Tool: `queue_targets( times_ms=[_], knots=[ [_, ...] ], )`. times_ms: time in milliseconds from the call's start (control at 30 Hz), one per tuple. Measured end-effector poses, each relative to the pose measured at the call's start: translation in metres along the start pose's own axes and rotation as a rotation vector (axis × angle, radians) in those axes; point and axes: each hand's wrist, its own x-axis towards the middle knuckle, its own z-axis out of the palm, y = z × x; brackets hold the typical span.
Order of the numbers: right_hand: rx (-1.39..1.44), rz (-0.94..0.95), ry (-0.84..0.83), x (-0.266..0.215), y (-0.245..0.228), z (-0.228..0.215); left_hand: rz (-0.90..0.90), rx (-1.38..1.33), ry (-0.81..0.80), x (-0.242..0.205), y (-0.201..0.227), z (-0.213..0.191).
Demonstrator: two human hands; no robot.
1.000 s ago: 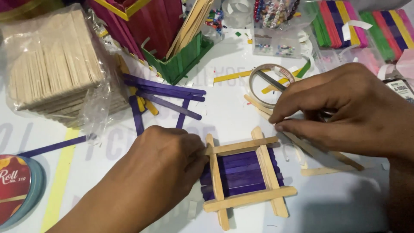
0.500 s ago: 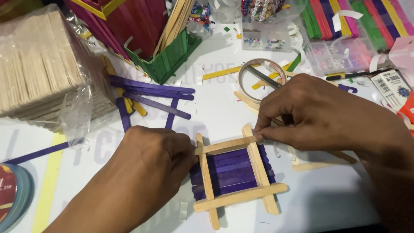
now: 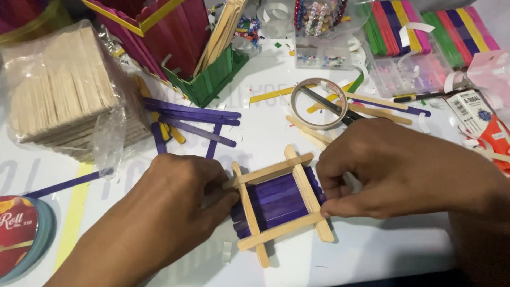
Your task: Assembling a miniature structure using popsicle sticks and adhesive tape.
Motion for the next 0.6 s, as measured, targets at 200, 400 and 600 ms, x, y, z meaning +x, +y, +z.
queue_targets(
  times_ms=[200, 400, 600],
  knots=[
    [-0.197, 0.446, -0.22, 0.01, -0.019, -0.001, 0.075, 0.033, 0.061, 0.001, -0.004, 0.006],
    [0.023, -0.016, -0.032, -0.008, 0.01, -0.009, 0.003, 0.037, 0.015, 0.0, -0.002, 0.003],
    [-0.456, 0.49, -0.373, -0.001, -0.005, -0.01, -0.001, 0.074, -0.01, -0.004, 0.001, -0.003]
  ],
)
